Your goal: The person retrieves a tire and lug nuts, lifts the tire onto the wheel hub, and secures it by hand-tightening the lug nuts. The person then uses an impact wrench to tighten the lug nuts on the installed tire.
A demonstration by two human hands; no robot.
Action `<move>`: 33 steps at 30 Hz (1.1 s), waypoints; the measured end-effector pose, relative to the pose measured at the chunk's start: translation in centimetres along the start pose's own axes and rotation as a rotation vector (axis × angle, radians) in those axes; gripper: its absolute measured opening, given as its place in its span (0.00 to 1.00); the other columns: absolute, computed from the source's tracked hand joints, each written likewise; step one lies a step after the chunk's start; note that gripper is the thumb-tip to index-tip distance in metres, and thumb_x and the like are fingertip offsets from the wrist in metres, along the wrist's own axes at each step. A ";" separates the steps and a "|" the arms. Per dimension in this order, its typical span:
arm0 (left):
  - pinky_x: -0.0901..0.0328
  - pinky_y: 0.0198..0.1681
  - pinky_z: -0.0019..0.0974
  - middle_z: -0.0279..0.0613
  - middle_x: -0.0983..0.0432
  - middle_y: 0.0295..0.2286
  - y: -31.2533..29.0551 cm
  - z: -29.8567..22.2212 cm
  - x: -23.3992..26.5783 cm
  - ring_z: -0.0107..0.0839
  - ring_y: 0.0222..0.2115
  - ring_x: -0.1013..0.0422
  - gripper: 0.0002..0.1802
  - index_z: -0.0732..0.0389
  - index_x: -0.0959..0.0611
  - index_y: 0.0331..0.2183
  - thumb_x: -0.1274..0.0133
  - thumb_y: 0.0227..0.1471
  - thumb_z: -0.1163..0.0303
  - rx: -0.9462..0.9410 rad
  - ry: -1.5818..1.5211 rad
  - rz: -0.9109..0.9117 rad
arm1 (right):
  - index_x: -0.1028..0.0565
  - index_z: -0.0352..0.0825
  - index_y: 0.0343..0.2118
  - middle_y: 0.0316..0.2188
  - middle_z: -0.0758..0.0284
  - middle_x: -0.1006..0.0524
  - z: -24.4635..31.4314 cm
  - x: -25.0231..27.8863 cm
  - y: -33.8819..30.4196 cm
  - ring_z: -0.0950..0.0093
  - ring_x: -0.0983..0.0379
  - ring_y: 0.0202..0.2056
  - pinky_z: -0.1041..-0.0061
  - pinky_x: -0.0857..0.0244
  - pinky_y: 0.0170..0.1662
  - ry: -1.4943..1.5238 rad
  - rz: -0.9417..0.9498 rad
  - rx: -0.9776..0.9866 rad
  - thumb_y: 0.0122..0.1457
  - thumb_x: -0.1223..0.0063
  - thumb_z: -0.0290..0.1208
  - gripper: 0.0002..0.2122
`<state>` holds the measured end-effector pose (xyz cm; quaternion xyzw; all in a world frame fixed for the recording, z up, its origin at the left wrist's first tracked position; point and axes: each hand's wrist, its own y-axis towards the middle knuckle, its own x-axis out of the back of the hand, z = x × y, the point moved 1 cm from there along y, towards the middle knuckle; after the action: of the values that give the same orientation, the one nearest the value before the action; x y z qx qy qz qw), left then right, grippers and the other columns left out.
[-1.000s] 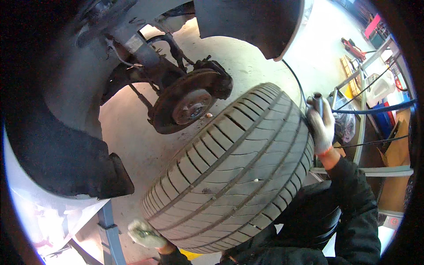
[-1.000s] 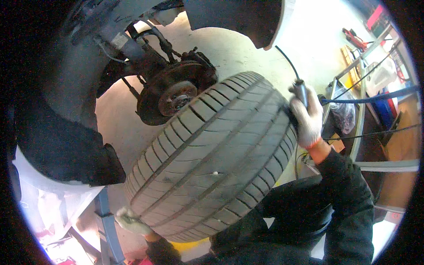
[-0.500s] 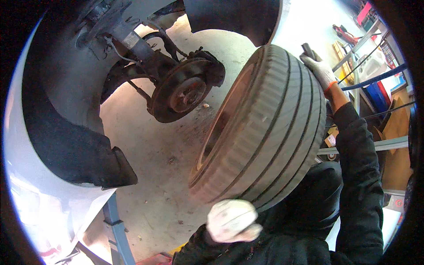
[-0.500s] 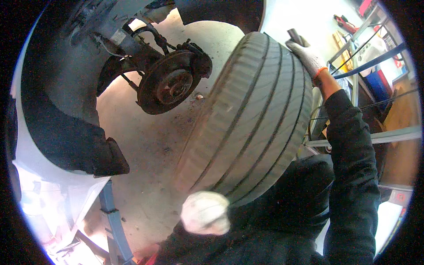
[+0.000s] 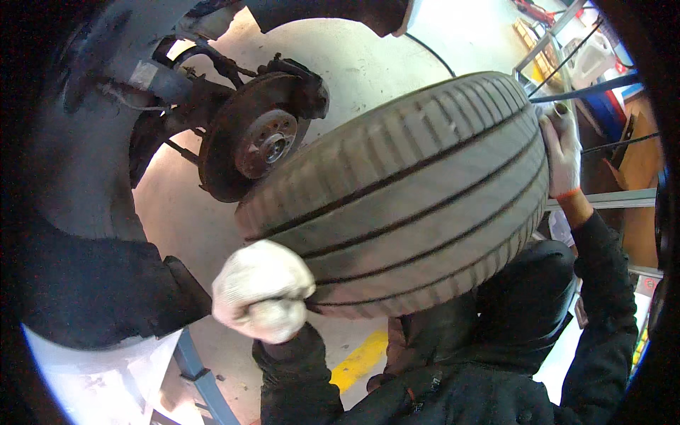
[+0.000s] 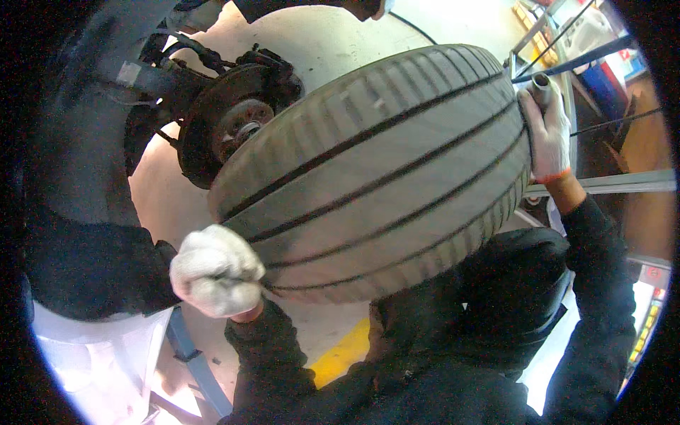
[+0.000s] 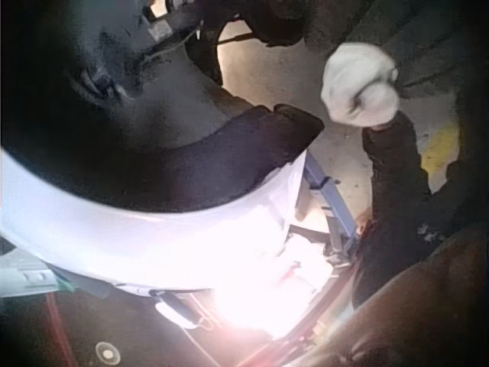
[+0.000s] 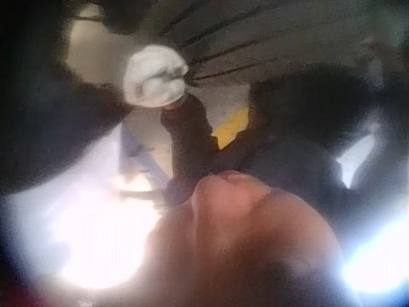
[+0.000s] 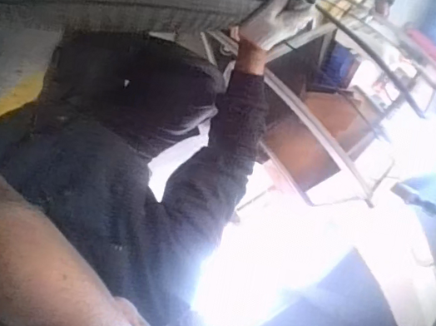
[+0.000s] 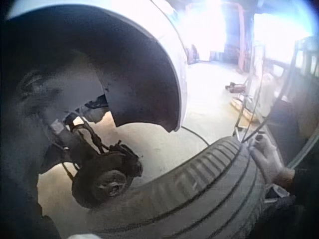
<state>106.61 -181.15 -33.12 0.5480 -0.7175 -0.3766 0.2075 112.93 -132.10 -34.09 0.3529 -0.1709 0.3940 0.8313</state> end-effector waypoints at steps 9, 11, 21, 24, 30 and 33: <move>0.50 0.15 0.29 0.32 0.44 0.22 -9.5 -4.3 11.9 0.23 0.16 0.49 0.19 0.57 0.24 0.29 0.53 0.67 0.55 0.502 0.193 -0.703 | 0.28 0.35 0.41 0.39 0.63 0.32 12.0 -2.7 -8.4 0.69 0.35 0.42 0.68 0.40 0.50 0.295 0.043 0.213 0.56 0.48 0.22 0.10; 0.38 0.26 0.30 0.33 0.38 0.23 -12.6 -4.3 16.0 0.23 0.21 0.39 0.23 0.59 0.23 0.33 0.55 0.69 0.49 0.539 0.818 -0.739 | 0.26 0.35 0.38 0.34 0.63 0.30 14.0 -4.1 -9.0 0.69 0.33 0.36 0.70 0.40 0.41 0.410 0.041 0.235 0.53 0.41 0.28 0.10; 0.36 0.62 0.48 0.43 0.23 0.52 -25.6 -8.5 12.9 0.35 0.56 0.30 0.36 0.62 0.22 0.55 0.57 0.69 0.36 0.534 0.969 -1.011 | 0.24 0.34 0.39 0.35 0.67 0.25 19.5 -9.3 -4.7 0.68 0.28 0.38 0.70 0.33 0.43 0.695 0.178 0.484 0.50 0.32 0.23 0.14; 0.29 0.50 0.41 0.36 0.22 0.48 -25.6 -9.8 8.1 0.29 0.48 0.26 0.35 0.57 0.22 0.54 0.53 0.67 0.35 0.770 0.450 -1.285 | 0.26 0.32 0.44 0.36 0.69 0.25 18.7 -10.5 -3.2 0.76 0.30 0.39 0.75 0.33 0.45 0.733 0.188 0.205 0.60 0.41 0.22 0.10; 0.51 0.22 0.24 0.26 0.42 0.20 -19.5 -7.3 -0.1 0.18 0.19 0.46 0.21 0.50 0.27 0.28 0.59 0.72 0.50 0.587 0.313 -1.329 | 0.22 0.30 0.49 0.38 0.64 0.20 11.6 -11.0 4.8 0.72 0.26 0.41 0.71 0.32 0.51 0.265 0.106 -0.035 0.72 0.46 0.40 0.16; 0.49 0.19 0.26 0.32 0.41 0.19 -15.4 -5.6 -1.8 0.22 0.15 0.44 0.20 0.58 0.27 0.32 0.61 0.73 0.55 0.260 0.527 -0.755 | 0.20 0.32 0.54 0.35 0.60 0.20 6.2 -11.5 9.4 0.69 0.25 0.39 0.69 0.31 0.48 0.042 0.080 -0.061 0.69 0.44 0.49 0.23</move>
<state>120.86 -182.98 -41.22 0.8687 -0.4323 -0.1809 0.1608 98.34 -138.54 -32.00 0.3122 -0.1793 0.4286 0.8286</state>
